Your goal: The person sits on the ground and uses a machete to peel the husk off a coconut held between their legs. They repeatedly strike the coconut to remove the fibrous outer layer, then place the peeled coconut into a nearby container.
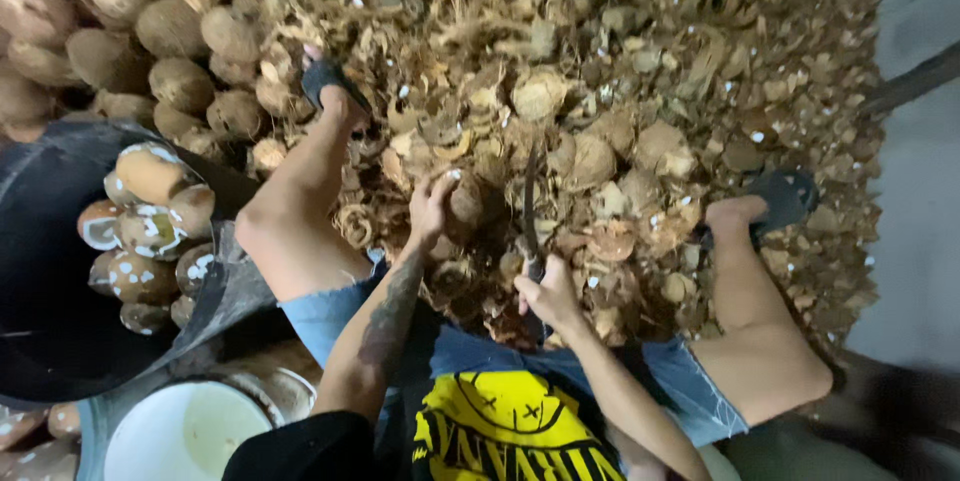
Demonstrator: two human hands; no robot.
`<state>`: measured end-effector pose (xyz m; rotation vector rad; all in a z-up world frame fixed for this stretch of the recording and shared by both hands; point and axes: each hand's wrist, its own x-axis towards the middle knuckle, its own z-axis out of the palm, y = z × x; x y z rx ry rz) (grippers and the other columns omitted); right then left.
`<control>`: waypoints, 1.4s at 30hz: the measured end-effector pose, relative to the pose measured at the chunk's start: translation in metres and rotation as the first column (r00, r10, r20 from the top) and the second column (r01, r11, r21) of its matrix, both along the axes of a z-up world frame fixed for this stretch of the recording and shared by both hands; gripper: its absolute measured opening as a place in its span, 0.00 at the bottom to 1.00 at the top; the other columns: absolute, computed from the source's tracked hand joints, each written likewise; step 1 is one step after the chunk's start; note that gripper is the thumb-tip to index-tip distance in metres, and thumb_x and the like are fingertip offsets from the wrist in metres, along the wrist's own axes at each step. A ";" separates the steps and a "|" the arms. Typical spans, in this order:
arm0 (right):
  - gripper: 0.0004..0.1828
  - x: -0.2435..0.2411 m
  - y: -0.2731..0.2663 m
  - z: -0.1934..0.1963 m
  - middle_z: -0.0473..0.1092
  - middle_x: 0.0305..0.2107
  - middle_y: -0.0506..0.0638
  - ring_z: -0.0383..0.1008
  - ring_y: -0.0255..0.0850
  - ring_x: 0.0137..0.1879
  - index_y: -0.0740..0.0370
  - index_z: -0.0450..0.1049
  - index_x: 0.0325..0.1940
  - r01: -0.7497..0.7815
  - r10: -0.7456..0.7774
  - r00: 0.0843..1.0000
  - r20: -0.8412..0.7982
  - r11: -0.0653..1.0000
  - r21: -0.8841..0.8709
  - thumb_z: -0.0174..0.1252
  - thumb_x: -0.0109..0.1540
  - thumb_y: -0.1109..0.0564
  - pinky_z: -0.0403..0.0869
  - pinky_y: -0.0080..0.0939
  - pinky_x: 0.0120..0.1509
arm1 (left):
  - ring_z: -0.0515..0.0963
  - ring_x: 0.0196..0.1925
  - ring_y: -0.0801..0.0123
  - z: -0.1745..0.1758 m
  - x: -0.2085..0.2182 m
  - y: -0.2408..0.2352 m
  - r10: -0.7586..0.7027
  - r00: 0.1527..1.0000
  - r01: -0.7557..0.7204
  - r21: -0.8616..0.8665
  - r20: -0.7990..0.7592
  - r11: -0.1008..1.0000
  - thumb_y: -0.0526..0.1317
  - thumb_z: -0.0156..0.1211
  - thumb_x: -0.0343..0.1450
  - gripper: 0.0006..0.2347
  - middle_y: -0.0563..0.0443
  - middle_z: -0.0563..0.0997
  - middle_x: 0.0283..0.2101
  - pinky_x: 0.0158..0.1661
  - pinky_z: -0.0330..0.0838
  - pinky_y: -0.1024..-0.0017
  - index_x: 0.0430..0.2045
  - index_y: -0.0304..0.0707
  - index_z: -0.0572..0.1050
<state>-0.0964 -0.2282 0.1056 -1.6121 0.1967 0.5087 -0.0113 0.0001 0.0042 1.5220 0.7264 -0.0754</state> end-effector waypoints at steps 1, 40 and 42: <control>0.07 0.003 -0.002 0.014 0.66 0.03 0.59 0.71 0.44 0.11 0.66 0.68 0.16 -0.035 0.036 0.999 0.020 0.997 -0.065 0.56 0.49 0.67 0.70 0.37 0.22 | 0.80 0.61 0.46 -0.001 0.004 -0.001 0.018 1.000 -0.018 0.068 -0.009 0.998 0.62 0.68 0.68 0.21 0.43 0.85 0.53 0.62 0.70 0.53 0.48 0.55 0.86; 0.10 0.007 0.010 0.063 0.70 0.18 0.61 0.74 0.48 0.17 0.66 0.63 0.29 -0.130 -0.050 0.881 0.470 0.931 0.342 0.59 0.57 0.66 0.74 0.41 0.19 | 0.82 0.56 0.45 -0.014 0.021 -0.003 0.304 0.952 -0.304 0.001 -0.032 0.953 0.59 0.65 0.70 0.19 0.37 0.87 0.44 0.59 0.70 0.58 0.37 0.45 0.88; 0.08 0.006 0.026 0.021 0.69 0.18 0.59 0.73 0.47 0.16 0.66 0.65 0.31 -0.114 0.048 0.953 0.299 0.972 0.206 0.59 0.55 0.66 0.73 0.42 0.18 | 0.82 0.57 0.44 -0.008 0.017 -0.002 0.296 0.953 -0.296 0.008 -0.055 0.955 0.60 0.65 0.70 0.18 0.38 0.87 0.44 0.59 0.71 0.59 0.37 0.47 0.88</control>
